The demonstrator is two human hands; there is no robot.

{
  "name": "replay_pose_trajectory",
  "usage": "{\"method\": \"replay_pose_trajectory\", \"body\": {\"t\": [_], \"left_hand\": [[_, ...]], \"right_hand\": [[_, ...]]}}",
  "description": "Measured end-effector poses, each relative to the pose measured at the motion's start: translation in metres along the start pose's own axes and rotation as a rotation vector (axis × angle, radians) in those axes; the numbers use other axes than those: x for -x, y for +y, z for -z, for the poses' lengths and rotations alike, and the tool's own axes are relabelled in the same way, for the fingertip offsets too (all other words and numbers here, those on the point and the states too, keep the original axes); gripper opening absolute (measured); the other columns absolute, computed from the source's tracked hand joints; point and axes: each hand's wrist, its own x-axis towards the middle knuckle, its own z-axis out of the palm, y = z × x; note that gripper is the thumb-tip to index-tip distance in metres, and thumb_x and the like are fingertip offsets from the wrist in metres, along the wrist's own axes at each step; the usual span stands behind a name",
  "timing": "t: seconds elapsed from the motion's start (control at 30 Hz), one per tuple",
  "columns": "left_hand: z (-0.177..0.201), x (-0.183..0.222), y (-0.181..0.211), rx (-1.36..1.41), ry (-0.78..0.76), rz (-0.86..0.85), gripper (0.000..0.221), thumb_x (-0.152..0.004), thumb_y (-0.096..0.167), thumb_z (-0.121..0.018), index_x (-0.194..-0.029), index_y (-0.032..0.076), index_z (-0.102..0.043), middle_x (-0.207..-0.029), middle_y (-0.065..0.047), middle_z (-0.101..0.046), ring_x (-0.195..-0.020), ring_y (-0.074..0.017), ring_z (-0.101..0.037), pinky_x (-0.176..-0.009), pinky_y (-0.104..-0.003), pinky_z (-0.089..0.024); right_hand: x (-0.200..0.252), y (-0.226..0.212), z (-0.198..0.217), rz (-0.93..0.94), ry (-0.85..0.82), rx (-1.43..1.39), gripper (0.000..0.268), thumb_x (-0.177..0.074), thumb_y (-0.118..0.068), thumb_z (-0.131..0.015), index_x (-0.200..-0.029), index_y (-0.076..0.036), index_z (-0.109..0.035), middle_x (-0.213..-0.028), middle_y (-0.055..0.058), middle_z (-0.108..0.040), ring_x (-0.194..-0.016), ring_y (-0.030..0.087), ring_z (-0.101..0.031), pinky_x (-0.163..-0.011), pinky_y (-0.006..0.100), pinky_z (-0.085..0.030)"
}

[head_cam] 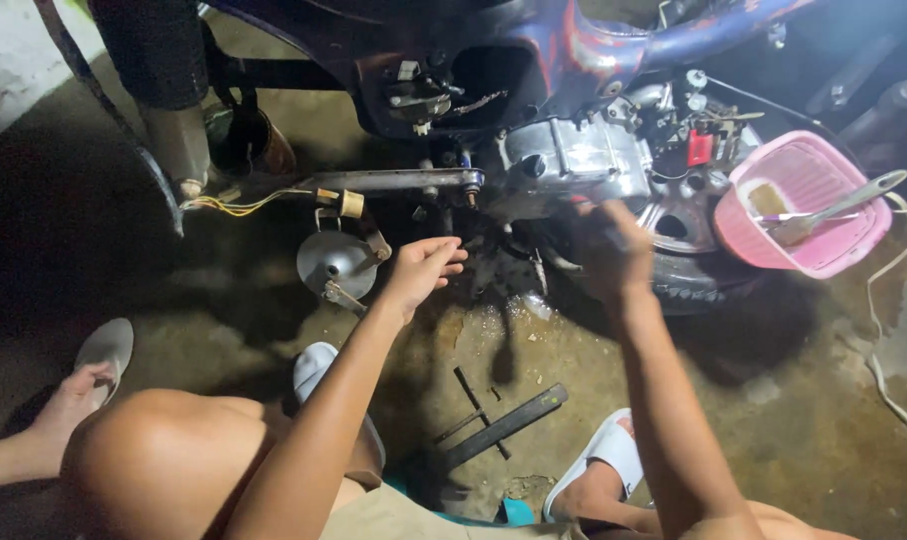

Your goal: The person scrubs the motorcycle engine and exhaust pipe with a brush, dipping it into a pink bucket of liquid. They then use a red-handled tool to work on the engine components.

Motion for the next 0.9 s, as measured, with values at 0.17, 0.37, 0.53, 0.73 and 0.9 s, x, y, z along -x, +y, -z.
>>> {"method": "replay_pose_trajectory", "body": {"t": [0.17, 0.37, 0.53, 0.73, 0.9], "left_hand": [[0.005, 0.005, -0.004, -0.014, 0.02, 0.016, 0.042, -0.1, 0.035, -0.062, -0.134, 0.012, -0.067, -0.118, -0.009, -0.077, -0.105, -0.0165, -0.075, -0.081, -0.024, -0.057], [0.009, 0.011, 0.006, -0.01, 0.033, -0.018, 0.041, -0.1, 0.036, -0.062, -0.132, 0.012, -0.068, -0.117, -0.011, -0.077, -0.104, -0.0183, -0.076, -0.078, -0.024, -0.058], [0.0, 0.002, -0.007, -0.028, 0.0, -0.003, 0.039, -0.1, 0.037, -0.062, -0.132, 0.014, -0.069, -0.118, -0.01, -0.077, -0.104, -0.0182, -0.076, -0.078, -0.024, -0.057], [-0.014, 0.015, 0.028, -0.019, -0.032, -0.066, 0.036, -0.1, 0.033, -0.062, -0.13, 0.014, -0.07, -0.117, -0.01, -0.078, -0.101, -0.0173, -0.077, -0.078, -0.024, -0.057], [-0.032, 0.023, 0.04, 0.003, -0.043, -0.103, 0.036, -0.102, 0.028, -0.058, -0.132, 0.011, -0.068, -0.117, -0.01, -0.077, -0.1, -0.0168, -0.076, -0.078, -0.023, -0.057]], "right_hand": [[0.013, -0.042, 0.04, -0.15, 0.448, -1.305, 0.004, -0.093, -0.014, -0.075, -0.097, -0.013, -0.076, -0.081, 0.009, -0.076, -0.075, 0.033, -0.074, -0.068, 0.034, -0.057], [0.029, -0.014, 0.013, -0.234, 0.584, -1.056, 0.009, -0.099, -0.004, -0.069, -0.098, -0.003, -0.078, -0.086, 0.015, -0.078, -0.079, 0.034, -0.075, -0.069, 0.039, -0.059], [0.032, -0.036, 0.032, -0.087, 0.581, -1.196, 0.007, -0.092, -0.008, -0.075, -0.095, -0.01, -0.08, -0.087, 0.006, -0.08, -0.076, 0.026, -0.077, -0.07, 0.033, -0.06], [0.02, 0.027, 0.005, -0.221, 0.634, -1.005, 0.013, -0.095, 0.003, -0.071, -0.085, -0.003, -0.074, -0.071, 0.009, -0.071, -0.064, 0.021, -0.07, -0.06, 0.03, -0.054], [0.005, 0.096, 0.031, -0.495, 0.648, -1.169, 0.018, -0.096, 0.005, -0.076, -0.079, -0.001, -0.072, -0.073, 0.012, -0.072, -0.07, 0.022, -0.071, -0.071, 0.032, -0.056]]}}
